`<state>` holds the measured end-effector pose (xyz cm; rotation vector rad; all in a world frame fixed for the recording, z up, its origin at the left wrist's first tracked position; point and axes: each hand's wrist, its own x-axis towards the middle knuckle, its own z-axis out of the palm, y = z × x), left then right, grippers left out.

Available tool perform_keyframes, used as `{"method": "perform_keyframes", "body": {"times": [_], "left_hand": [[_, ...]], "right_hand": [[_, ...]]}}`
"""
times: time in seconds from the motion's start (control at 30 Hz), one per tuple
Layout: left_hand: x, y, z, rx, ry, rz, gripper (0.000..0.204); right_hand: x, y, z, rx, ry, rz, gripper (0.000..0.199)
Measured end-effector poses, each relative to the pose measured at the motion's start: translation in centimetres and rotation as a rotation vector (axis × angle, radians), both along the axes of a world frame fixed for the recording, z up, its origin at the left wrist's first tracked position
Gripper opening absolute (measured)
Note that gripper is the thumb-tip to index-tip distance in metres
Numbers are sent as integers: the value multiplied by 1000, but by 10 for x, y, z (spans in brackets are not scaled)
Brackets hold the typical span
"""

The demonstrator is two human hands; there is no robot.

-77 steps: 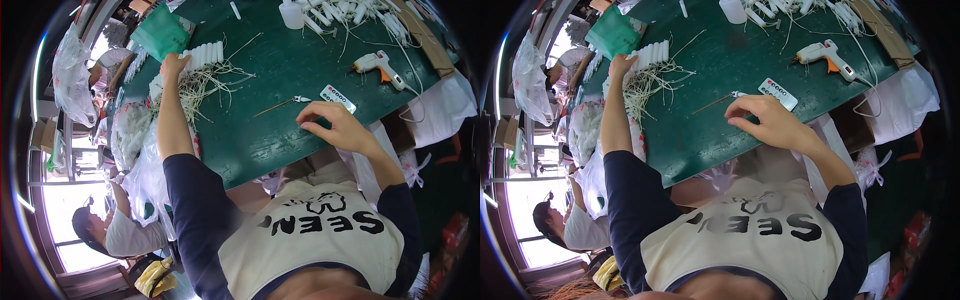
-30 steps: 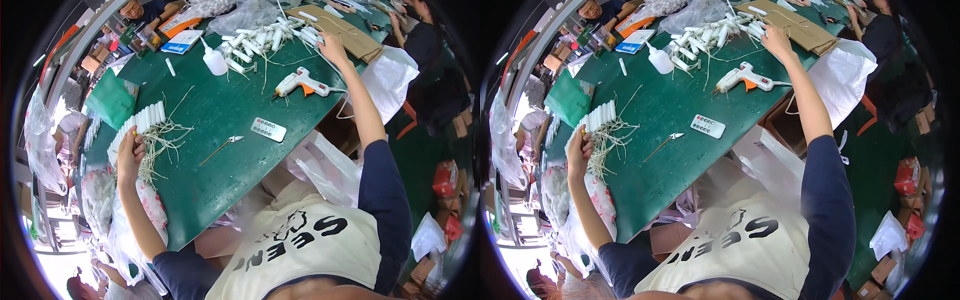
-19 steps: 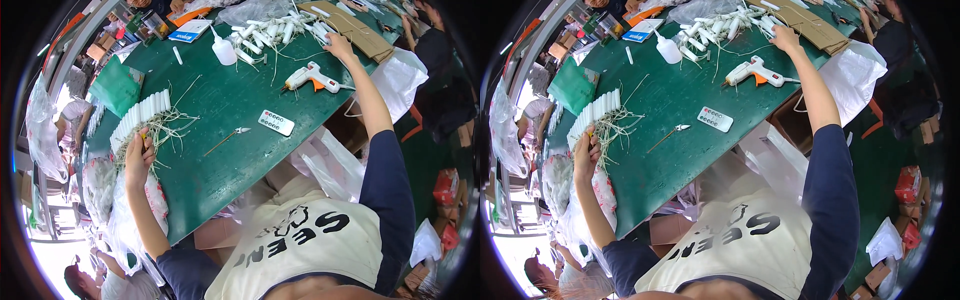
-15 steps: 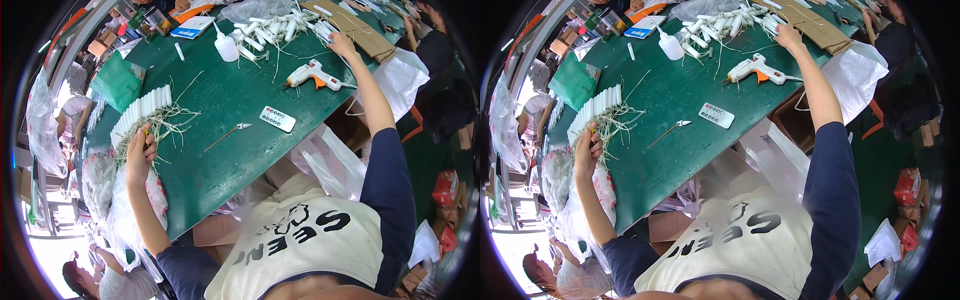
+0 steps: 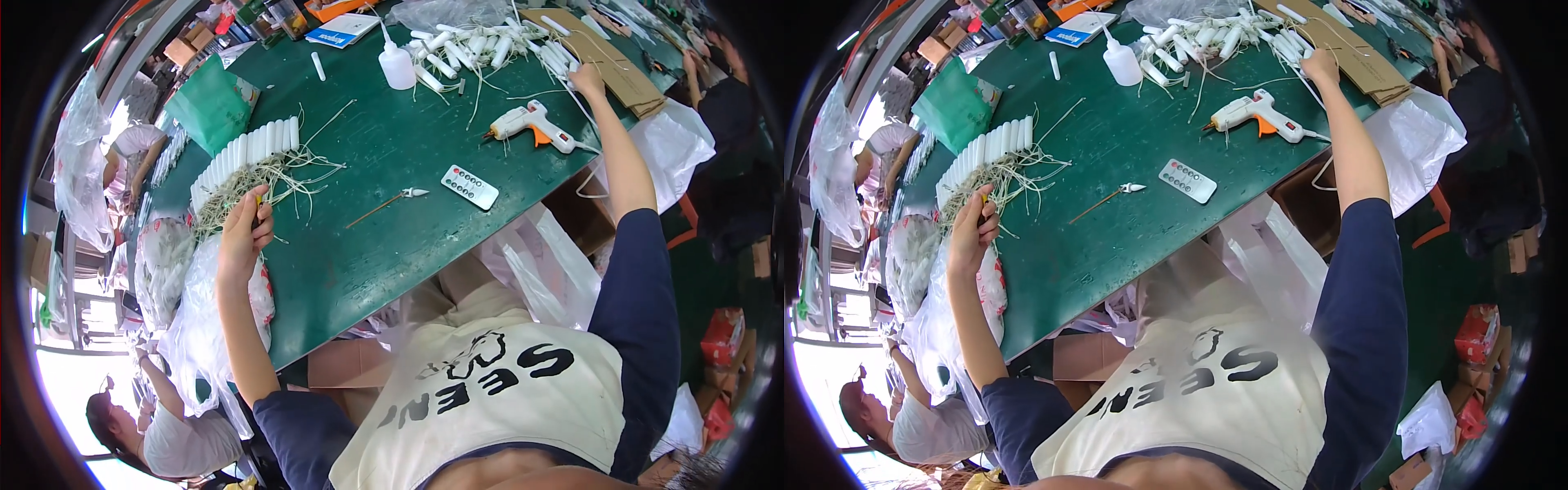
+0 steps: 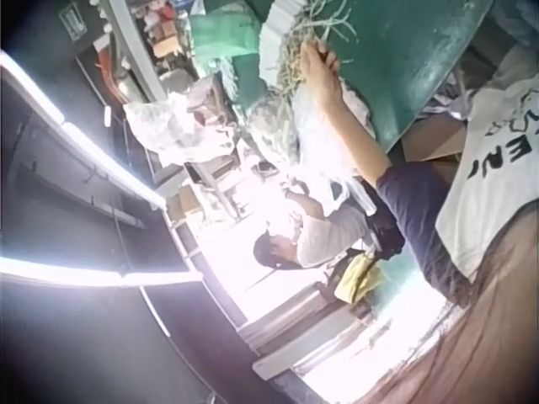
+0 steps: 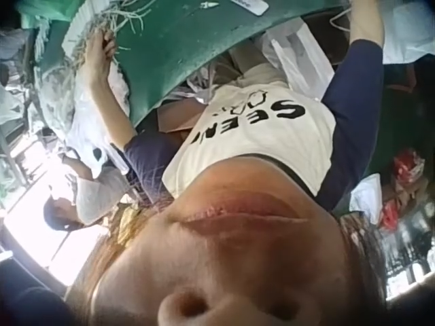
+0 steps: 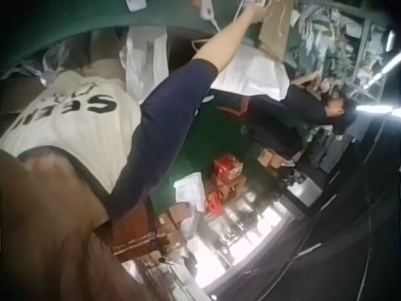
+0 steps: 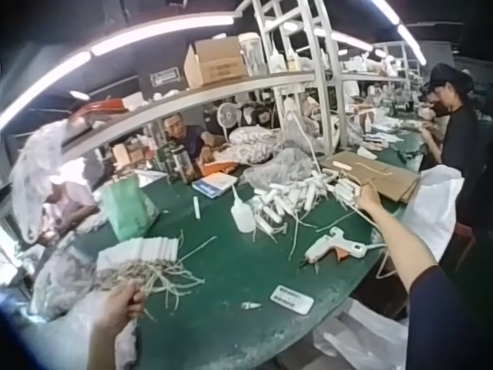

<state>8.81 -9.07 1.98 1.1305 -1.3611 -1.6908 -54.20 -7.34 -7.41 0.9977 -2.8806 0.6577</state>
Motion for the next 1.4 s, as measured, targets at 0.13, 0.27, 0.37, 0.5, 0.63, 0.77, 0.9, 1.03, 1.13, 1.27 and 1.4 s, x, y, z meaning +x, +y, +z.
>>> {"method": "perform_keyframes", "body": {"times": [0.13,0.27,0.37,0.5,0.63,0.77,0.9,1.03,1.13,1.27,1.4], "left_hand": [[-4,5,0,-2,-34,-13,28],[-5,8,-1,-10,-68,-14,29],[-9,8,0,-8,-70,-36,29],[-8,14,0,-19,-76,-40,28],[-2,19,-1,-21,-67,-23,26],[-6,21,-1,-23,-64,-26,25],[-1,26,-3,-19,-59,-20,25],[-2,27,-4,-4,-22,-32,26],[-2,32,-7,16,1,-12,30],[-15,48,1,-106,-57,-65,28],[-31,53,1,-183,13,-180,23]], "right_hand": [[1,-1,9,23,-63,-41,44],[2,-3,10,-1,-160,-73,46],[-15,-10,-9,-239,-118,-169,45],[-25,-17,-3,-584,-303,-158,41],[2,-15,36,-1091,-513,301,26],[2,-6,74,-1183,-519,465,31],[54,8,122,-1167,-706,457,22],[76,22,150,-1263,-794,762,17],[137,53,176,-1349,-816,824,20],[174,71,177,-1395,-1520,1465,28],[240,117,175,-1376,-1072,1271,32]]}}
